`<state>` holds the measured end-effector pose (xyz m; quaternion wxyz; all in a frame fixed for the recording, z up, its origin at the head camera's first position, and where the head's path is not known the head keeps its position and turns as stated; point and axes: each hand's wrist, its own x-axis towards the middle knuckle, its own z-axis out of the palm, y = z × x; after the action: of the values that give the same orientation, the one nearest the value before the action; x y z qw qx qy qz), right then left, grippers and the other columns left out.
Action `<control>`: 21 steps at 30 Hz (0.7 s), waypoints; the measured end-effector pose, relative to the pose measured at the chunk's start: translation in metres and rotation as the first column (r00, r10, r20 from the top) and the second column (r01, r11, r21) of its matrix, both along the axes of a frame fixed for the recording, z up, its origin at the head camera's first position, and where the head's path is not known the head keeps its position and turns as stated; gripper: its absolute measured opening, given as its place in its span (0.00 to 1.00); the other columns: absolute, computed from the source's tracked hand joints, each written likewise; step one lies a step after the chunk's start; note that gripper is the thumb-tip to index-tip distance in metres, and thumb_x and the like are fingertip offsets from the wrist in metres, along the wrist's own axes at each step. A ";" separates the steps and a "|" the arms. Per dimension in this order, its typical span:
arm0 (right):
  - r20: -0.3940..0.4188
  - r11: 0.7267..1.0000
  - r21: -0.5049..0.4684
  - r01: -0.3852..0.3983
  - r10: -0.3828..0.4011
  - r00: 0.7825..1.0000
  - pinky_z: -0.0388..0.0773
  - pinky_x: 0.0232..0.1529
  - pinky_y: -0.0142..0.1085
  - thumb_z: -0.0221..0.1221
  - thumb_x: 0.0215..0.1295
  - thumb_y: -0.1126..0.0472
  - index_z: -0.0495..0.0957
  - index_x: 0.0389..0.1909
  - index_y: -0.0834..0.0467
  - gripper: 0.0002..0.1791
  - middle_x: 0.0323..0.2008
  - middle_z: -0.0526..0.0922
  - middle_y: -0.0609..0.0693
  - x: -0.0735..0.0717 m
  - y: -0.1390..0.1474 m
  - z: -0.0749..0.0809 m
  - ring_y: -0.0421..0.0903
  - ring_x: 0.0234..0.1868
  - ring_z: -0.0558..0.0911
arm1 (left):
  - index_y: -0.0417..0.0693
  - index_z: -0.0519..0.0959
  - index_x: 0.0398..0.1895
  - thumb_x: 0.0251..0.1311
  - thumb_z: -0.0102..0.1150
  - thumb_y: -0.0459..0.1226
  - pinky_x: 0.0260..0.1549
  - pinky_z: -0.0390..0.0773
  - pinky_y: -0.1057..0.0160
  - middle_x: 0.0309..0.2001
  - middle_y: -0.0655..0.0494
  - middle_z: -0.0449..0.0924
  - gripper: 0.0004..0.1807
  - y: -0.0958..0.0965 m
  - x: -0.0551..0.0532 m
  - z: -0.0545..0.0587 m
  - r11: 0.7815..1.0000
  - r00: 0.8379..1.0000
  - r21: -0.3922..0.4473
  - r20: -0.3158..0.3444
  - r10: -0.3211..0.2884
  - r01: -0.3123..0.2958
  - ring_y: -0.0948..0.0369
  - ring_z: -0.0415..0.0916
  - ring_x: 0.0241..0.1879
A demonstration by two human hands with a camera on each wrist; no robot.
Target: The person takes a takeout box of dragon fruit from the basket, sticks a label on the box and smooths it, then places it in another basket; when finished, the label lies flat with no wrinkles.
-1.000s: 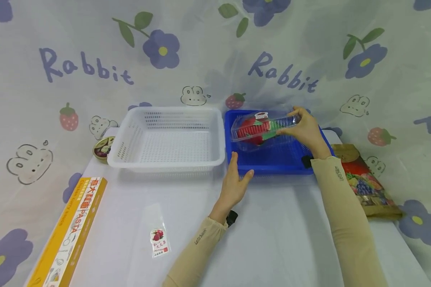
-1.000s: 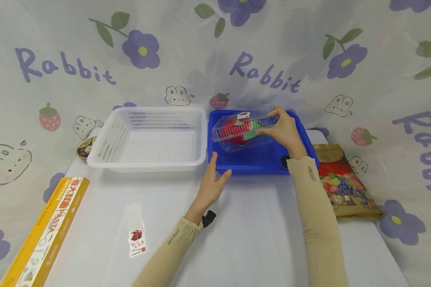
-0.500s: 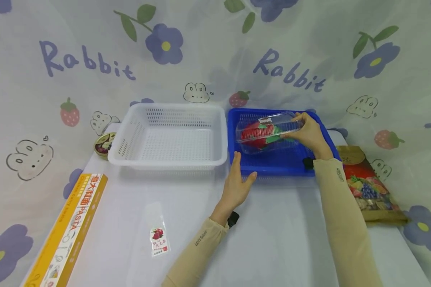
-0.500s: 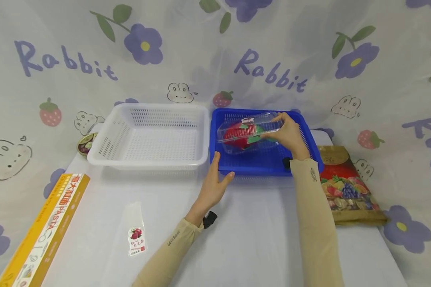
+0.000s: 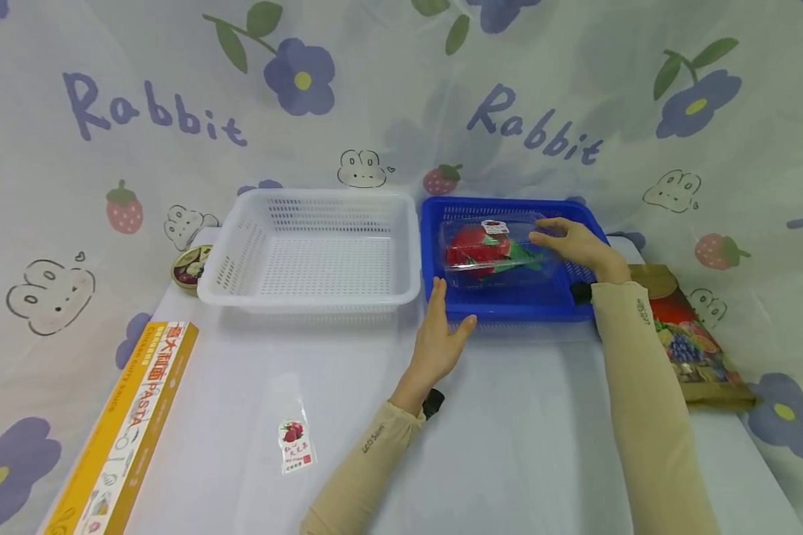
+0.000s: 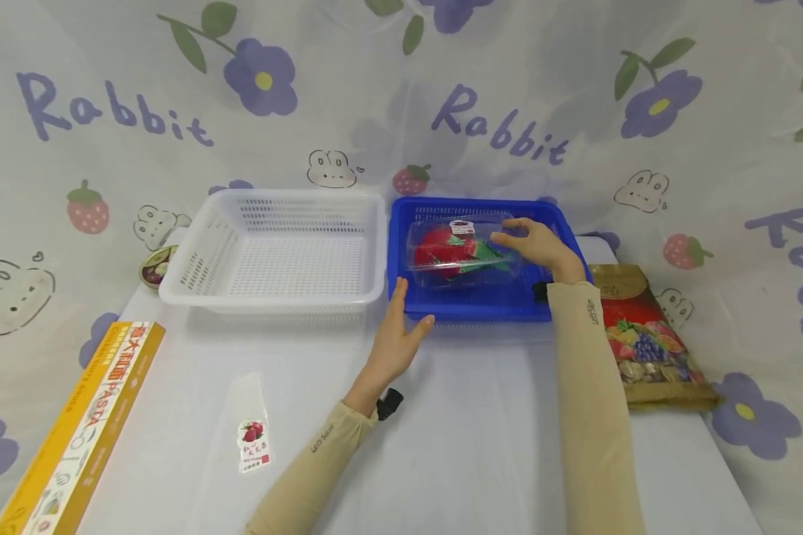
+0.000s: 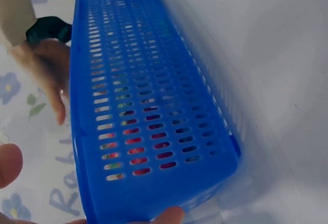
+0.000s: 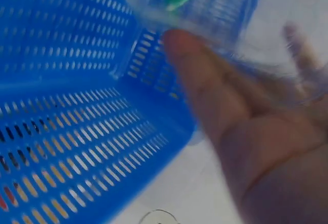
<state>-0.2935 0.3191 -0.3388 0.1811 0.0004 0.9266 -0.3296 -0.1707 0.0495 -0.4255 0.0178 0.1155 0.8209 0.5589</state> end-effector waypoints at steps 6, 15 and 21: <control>0.088 0.991 0.089 -0.097 0.089 0.992 0.66 0.62 0.64 0.56 0.66 0.40 0.40 0.77 0.56 0.50 0.75 0.41 0.69 -0.002 -0.003 0.002 0.72 0.67 0.63 | 0.44 0.41 0.78 0.68 0.53 0.46 0.73 0.52 0.45 0.79 0.51 0.36 0.44 0.000 0.001 0.001 1.000 1.000 -0.003 0.010 0.003 -0.003 0.51 0.40 0.78; 0.173 0.996 0.052 -0.070 0.060 0.983 0.75 0.55 0.59 0.60 0.66 0.49 0.31 0.77 0.57 0.54 0.75 0.36 0.69 -0.001 -0.008 -0.007 0.74 0.63 0.66 | 0.43 0.42 0.77 0.68 0.53 0.45 0.72 0.52 0.44 0.79 0.50 0.37 0.43 0.000 0.001 0.001 1.000 1.000 0.001 0.020 -0.001 0.001 0.50 0.41 0.77; 0.226 0.999 0.048 -0.019 0.008 0.974 0.64 0.63 0.64 0.61 0.65 0.49 0.29 0.77 0.55 0.56 0.75 0.33 0.69 0.001 -0.010 -0.012 0.75 0.70 0.54 | 0.42 0.42 0.77 0.68 0.53 0.46 0.71 0.54 0.42 0.79 0.49 0.37 0.43 -0.001 0.001 0.002 1.000 1.000 -0.012 0.006 -0.001 0.001 0.49 0.43 0.77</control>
<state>-0.2928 0.3095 -0.3512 0.2872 0.0359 0.9079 -0.3031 -0.1694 0.0487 -0.4235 0.0212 0.1139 0.8242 0.5543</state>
